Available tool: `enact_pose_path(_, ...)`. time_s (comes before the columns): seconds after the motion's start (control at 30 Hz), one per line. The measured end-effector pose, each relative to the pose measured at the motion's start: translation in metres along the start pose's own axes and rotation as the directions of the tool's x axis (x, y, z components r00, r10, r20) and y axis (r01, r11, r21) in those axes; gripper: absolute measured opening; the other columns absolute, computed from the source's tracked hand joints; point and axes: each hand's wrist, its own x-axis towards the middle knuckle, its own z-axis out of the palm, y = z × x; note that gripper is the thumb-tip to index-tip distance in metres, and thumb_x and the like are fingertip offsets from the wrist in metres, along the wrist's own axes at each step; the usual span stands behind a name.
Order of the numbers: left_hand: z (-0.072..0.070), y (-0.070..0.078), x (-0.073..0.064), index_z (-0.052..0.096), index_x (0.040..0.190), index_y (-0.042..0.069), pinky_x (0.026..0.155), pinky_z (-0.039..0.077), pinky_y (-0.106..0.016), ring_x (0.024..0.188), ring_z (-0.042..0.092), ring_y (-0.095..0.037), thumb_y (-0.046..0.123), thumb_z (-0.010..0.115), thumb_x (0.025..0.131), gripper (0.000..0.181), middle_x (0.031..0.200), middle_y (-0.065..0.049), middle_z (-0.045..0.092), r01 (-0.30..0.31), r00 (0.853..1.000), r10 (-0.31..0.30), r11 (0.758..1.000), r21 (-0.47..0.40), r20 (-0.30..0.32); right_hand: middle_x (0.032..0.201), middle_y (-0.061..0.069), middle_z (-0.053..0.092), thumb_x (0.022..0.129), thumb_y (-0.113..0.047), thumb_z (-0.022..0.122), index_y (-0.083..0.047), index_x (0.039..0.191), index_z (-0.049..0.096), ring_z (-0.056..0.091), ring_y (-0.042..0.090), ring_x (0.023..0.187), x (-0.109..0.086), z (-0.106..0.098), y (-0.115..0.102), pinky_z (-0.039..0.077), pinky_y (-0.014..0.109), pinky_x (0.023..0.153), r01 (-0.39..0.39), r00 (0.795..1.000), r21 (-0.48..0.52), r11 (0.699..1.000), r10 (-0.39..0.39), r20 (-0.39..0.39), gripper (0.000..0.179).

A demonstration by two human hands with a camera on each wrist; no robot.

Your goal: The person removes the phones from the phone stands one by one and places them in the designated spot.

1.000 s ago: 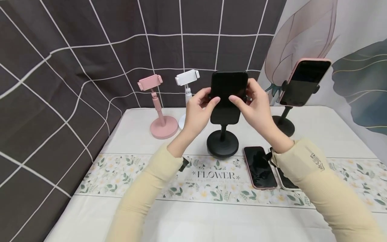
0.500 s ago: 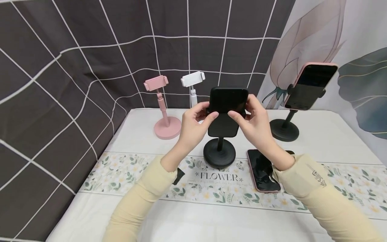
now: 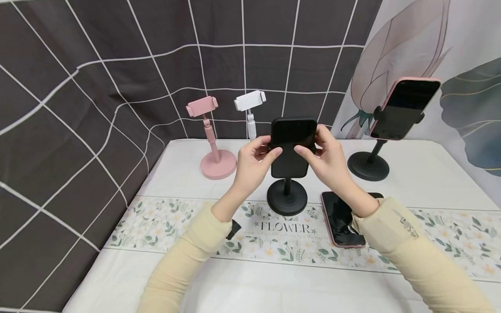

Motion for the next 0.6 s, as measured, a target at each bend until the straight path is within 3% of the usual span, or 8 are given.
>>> enact_pose_path(0.1, 0.0014, 0.0007, 0.0022, 0.062, 0.111, -0.008, 0.078, 0.055, -0.027, 0.089, 0.066, -0.030, 0.005, 0.067, 0.085, 0.029, 0.102, -0.022, 0.066, -0.005, 1.000, 0.004, 0.999, 0.050, 0.003, 0.100, 0.015, 0.057, 0.083, 0.005, 0.065, 0.003, 0.130, 0.043, 0.049, 0.001, 0.075, 0.0023, -0.0010, 0.0020, 0.038, 0.012, 0.057, 0.023, 0.999, -0.012, 1.000, -0.023, 0.022, 0.052)
enact_pose_path(0.23, 0.0043, 0.0017, 0.0052, 0.064, 0.110, -0.004, 0.075, 0.055, -0.025, 0.085, 0.066, -0.026, 0.011, 0.067, 0.086, 0.028, 0.098, -0.018, 0.069, -0.045, 0.999, 0.044, 0.988, 0.145, 0.006, 0.108, 0.020, 0.056, 0.086, 0.003, 0.062, -0.009, 0.147, 0.019, 0.046, 0.004, 0.076, 0.0043, -0.0026, 0.0046, 0.035, 0.016, 0.055, 0.058, 0.997, -0.014, 0.998, -0.057, 0.057, 0.076)
enact_pose_path(0.37, 0.0053, -0.0008, 0.0058, 0.065, 0.109, -0.003, 0.071, 0.052, -0.022, 0.081, 0.065, -0.024, 0.011, 0.066, 0.087, 0.027, 0.095, -0.017, 0.070, -0.068, 0.997, 0.071, 0.982, 0.176, -0.008, 0.109, 0.019, 0.055, 0.087, 0.001, 0.061, -0.012, 0.148, 0.014, 0.045, 0.007, 0.075, 0.0061, -0.0027, 0.0054, 0.034, 0.018, 0.055, 0.065, 0.995, -0.018, 0.998, -0.063, 0.079, 0.078)
enact_pose_path(0.6, 0.0050, -0.0030, 0.0075, 0.064, 0.111, -0.004, 0.070, 0.049, -0.019, 0.080, 0.064, -0.024, 0.011, 0.064, 0.089, 0.027, 0.094, -0.018, 0.069, -0.080, 0.997, 0.082, 0.984, 0.158, 0.000, 0.112, 0.018, 0.055, 0.088, -0.003, 0.061, -0.016, 0.150, 0.013, 0.048, 0.007, 0.079, 0.0082, -0.0039, 0.0028, 0.038, 0.016, 0.056, 0.022, 0.996, -0.044, 0.999, -0.018, 0.082, 0.079)
